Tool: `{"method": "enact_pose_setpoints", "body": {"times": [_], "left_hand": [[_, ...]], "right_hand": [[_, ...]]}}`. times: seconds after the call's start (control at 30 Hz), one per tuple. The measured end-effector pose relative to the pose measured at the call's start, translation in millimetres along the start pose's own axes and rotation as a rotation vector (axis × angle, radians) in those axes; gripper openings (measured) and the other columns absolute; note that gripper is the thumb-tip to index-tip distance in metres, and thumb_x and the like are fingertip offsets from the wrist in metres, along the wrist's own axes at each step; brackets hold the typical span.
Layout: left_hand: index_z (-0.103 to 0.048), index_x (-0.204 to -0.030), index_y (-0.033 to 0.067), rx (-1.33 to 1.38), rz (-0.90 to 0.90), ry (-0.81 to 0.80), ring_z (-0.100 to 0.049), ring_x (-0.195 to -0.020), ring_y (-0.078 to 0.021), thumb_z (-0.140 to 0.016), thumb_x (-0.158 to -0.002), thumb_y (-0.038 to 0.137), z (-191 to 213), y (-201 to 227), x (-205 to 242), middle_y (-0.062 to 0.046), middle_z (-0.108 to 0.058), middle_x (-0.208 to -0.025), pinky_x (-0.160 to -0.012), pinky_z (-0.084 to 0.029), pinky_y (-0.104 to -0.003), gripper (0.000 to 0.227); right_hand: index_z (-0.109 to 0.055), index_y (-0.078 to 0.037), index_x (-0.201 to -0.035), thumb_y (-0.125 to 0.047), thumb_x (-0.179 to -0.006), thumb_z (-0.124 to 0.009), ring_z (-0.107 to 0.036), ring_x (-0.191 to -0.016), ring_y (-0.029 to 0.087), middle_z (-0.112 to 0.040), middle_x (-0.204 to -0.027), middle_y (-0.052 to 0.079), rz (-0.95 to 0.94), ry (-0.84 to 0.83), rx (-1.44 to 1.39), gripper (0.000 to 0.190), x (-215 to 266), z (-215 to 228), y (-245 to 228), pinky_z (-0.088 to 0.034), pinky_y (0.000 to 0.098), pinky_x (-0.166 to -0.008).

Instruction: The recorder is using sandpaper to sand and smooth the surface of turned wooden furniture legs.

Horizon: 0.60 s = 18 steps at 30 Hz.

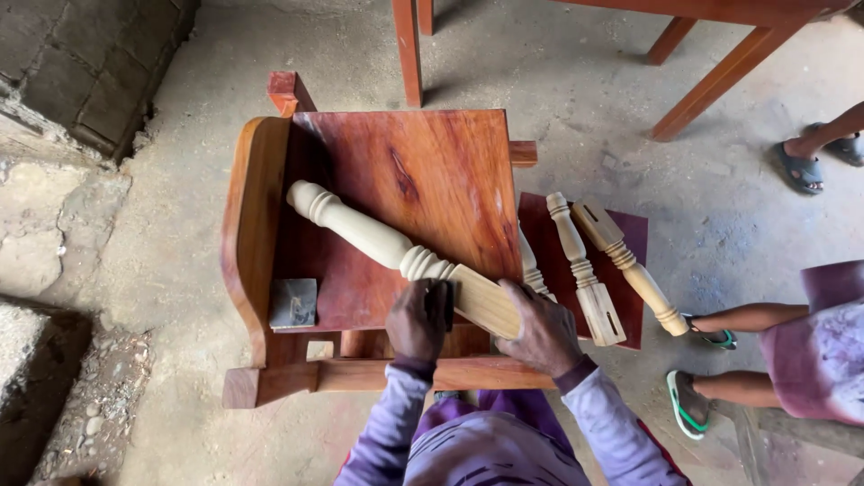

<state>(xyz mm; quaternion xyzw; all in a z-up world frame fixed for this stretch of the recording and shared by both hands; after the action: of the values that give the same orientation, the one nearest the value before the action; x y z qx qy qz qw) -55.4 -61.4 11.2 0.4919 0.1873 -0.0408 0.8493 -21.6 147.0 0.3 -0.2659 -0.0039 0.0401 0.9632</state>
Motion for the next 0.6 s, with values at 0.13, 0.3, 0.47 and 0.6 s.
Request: {"method": "enact_pose_setpoints", "body": {"times": [0.13,0.3,0.47,0.6], "left_hand": [[-0.068,-0.09,0.0109,-0.067,-0.143,-0.143,-0.069,-0.074,-0.0383,-0.075,-0.094,0.029,-11.1,2.5,0.4,-0.015,-0.07,-0.083,-0.061,-0.053,-0.047,0.02],[-0.069,-0.094,0.0139,-0.223,-0.293,0.024,-0.068,-0.072,-0.036,-0.073,-0.09,0.032,-6.6,29.6,3.9,-0.012,-0.072,-0.088,-0.07,-0.053,-0.053,0.019],[-0.067,-0.097,0.0126,-0.181,-0.168,-0.078,-0.069,-0.076,-0.0373,-0.071,-0.098,0.03,-11.2,12.7,-11.3,-0.013,-0.071,-0.09,-0.061,-0.054,-0.046,0.017],[-0.068,-0.096,0.0168,-0.132,-0.267,-0.026,-0.071,-0.07,-0.0312,-0.071,-0.096,0.032,-9.5,18.2,16.0,-0.01,-0.07,-0.085,-0.061,-0.056,-0.042,0.016]], "right_hand": [[-0.054,-0.005,-0.138,-0.023,-0.054,-0.084,-0.07,-0.101,0.041,-0.068,-0.125,0.023,0.116,0.074,-0.036,0.091,6.0,0.4,-3.5,-0.057,0.0488,-0.084],[-0.052,-0.015,-0.146,-0.025,-0.061,-0.081,-0.072,-0.098,0.036,-0.071,-0.111,0.02,-0.16,-0.145,0.077,0.091,-1.1,-2.0,3.1,-0.058,0.0449,-0.087],[-0.056,-0.01,-0.137,-0.024,-0.056,-0.082,-0.071,-0.095,0.041,-0.071,-0.111,0.023,0.015,0.05,-0.004,0.087,2.0,6.2,-4.8,-0.058,0.0482,-0.081],[-0.055,-0.012,-0.141,-0.023,-0.057,-0.082,-0.071,-0.095,0.039,-0.071,-0.11,0.021,-0.062,-0.026,0.004,0.089,1.3,-3.3,4.7,-0.058,0.0473,-0.084]]}}
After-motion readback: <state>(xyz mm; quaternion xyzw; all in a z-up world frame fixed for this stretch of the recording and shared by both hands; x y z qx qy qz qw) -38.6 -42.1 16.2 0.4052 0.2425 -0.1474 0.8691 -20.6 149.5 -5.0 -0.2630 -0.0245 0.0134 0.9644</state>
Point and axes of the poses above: each hand's wrist, its own x-axis away from the middle knuckle, its own z-axis out of the back of the hand, y = z × x, the point moved 9 cm from there along -x, towards the middle knuckle
